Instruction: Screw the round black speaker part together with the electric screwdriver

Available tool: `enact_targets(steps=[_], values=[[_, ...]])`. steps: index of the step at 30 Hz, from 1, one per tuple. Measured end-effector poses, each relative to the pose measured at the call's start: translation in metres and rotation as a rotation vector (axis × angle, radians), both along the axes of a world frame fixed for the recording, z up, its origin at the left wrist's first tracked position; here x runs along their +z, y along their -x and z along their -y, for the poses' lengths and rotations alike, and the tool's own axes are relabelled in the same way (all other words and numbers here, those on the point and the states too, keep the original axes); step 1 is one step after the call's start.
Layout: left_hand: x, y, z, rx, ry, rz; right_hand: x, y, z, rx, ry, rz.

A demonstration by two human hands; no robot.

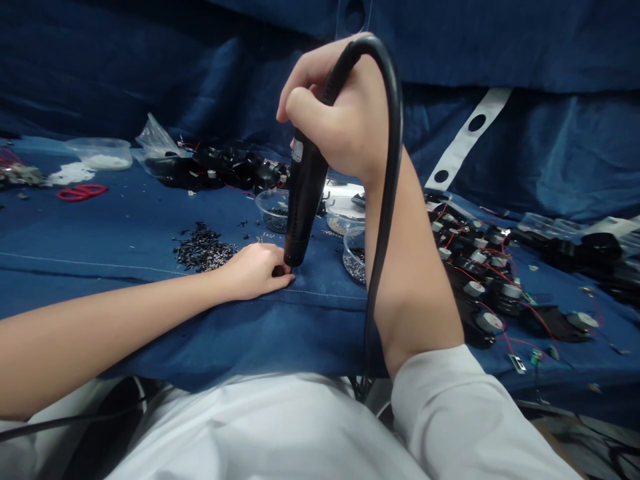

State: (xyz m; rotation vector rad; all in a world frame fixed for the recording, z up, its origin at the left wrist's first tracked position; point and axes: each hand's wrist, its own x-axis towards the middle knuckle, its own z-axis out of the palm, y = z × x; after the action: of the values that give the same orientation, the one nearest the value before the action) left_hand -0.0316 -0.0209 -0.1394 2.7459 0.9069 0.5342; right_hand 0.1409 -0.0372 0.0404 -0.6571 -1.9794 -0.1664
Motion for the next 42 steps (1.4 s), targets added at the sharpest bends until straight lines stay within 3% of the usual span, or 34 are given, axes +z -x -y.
enact_targets(steps=[9, 30, 36, 42], values=[[-0.002, 0.001, -0.004, 0.004, 0.104, 0.033, -0.002, 0.0, -0.006, 0.001, -0.032, 0.012], [-0.001, 0.0, -0.005, -0.013, 0.16, 0.06, -0.005, 0.001, -0.009, 0.014, 0.018, 0.024], [-0.001, 0.0, -0.005, -0.016, 0.158, 0.063, -0.004, -0.001, -0.005, 0.06, 0.121, 0.04], [0.0, 0.004, -0.007, -0.047, 0.132, 0.024, -0.001, -0.011, -0.008, 0.124, 0.348, 0.093]])
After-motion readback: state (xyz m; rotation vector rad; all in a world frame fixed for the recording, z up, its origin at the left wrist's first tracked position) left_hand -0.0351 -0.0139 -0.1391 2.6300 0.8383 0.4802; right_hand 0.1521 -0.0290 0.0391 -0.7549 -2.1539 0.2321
